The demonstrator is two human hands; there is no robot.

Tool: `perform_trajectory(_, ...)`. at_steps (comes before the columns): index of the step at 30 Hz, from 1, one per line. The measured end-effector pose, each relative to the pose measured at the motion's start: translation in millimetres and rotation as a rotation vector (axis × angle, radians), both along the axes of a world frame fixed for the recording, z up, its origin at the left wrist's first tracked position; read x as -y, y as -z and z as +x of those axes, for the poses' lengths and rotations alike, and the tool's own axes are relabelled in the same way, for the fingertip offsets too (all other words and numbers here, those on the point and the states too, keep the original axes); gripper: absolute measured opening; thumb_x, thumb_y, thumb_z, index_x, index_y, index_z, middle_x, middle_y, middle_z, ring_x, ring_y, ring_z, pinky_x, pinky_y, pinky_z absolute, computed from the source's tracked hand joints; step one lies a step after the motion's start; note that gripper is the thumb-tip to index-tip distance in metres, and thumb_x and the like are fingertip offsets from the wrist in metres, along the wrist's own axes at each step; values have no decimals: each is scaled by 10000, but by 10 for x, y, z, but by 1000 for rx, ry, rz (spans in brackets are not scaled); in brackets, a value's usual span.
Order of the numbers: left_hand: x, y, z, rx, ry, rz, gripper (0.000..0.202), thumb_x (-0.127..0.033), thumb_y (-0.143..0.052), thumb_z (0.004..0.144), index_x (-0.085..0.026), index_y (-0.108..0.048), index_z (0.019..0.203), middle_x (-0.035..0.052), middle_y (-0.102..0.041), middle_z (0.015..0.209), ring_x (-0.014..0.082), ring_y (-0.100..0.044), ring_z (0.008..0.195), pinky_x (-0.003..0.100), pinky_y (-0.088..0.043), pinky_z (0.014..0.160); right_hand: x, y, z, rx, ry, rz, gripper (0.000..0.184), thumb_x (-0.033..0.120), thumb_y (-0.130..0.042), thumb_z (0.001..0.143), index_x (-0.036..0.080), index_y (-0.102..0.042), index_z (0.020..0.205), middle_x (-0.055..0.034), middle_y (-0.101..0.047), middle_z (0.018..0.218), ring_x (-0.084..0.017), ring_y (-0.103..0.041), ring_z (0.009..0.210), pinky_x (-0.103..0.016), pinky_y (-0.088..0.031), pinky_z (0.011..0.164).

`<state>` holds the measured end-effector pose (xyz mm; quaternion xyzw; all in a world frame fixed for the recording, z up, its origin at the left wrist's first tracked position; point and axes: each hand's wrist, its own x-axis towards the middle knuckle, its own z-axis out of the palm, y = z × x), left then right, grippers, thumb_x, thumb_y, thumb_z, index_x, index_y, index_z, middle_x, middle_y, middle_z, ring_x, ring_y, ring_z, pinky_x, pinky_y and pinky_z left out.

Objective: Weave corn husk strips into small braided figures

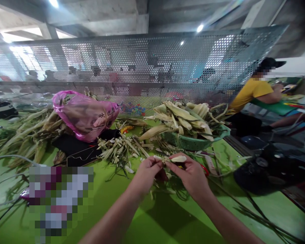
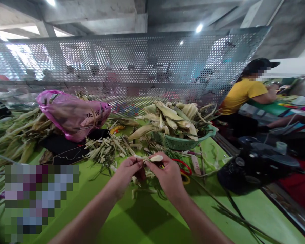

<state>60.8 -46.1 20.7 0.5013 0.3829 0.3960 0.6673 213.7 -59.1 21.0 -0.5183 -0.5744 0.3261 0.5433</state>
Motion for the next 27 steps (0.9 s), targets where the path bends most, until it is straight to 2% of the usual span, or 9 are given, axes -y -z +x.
perform_trajectory(4,-28,66,-3,-83,-40,47,218,-374,-527,832,-168,-524,761,7,-584,607,124,-534,546,248,-421,577,-4,-51,12,-101,-58,-146,334,489,-734,692,171,-675,777,-34,-664,724,-181,-573,686,-295,-471,667)
perform_trajectory(8,2,116,4,-238,-272,379,112,-275,-566,812,-184,-510,848,16,-582,788,139,-549,716,257,-427,674,-37,-55,43,-150,-16,-147,327,486,-735,694,171,-651,722,-1,-588,644,-141,-495,613,-263,-415,594)
perform_trajectory(10,48,123,8,-350,-372,584,151,-194,-568,793,-196,-501,928,25,-573,870,147,-545,774,269,-427,713,-51,-35,57,-154,-7,-134,322,478,-734,697,176,-623,680,16,-540,614,-130,-458,593,-258,-382,574)
perform_trajectory(13,111,126,18,-477,-344,813,375,-65,-571,716,-218,-507,1052,49,-564,1006,173,-549,886,296,-429,782,-54,-13,63,-177,-15,-141,313,463,-730,705,182,-598,663,25,-508,612,-128,-441,595,-260,-365,576)
perform_trajectory(15,121,130,26,-521,-294,849,418,-38,-566,706,-239,-536,1072,49,-571,1045,185,-550,921,304,-426,795,-40,-16,54,-204,-48,-152,293,450,-729,710,183,-610,694,17,-533,651,-136,-469,633,-265,-383,612)
perform_trajectory(18,80,134,30,-411,-313,702,264,-91,-532,792,-231,-577,1012,41,-610,980,173,-558,886,299,-428,791,-16,-40,40,-194,-107,-154,281,460,-688,751,183,-645,775,-12,-590,733,-155,-505,689,-280,-409,660)
perform_trajectory(21,9,120,24,-93,-298,387,123,-209,-565,828,-190,-581,949,34,-618,875,145,-561,788,276,-451,742,-13,-57,44,-146,-88,-142,283,461,-632,800,182,-663,838,-37,-622,790,-162,-514,693,-287,-419,657)
perform_trajectory(24,-28,86,22,148,-239,125,197,-295,-661,768,-165,-581,893,17,-597,802,118,-554,698,248,-459,672,-32,-50,57,-149,-38,-121,276,425,-675,771,191,-659,918,-35,-629,853,-162,-527,728,-277,-431,661)
perform_trajectory(27,-11,40,24,201,-194,30,266,-329,-723,707,-158,-589,862,13,-597,781,111,-559,667,229,-446,627,-42,-47,61,-163,-46,-109,290,421,-703,744,188,-651,908,-36,-635,865,-176,-552,790,-287,-446,713)
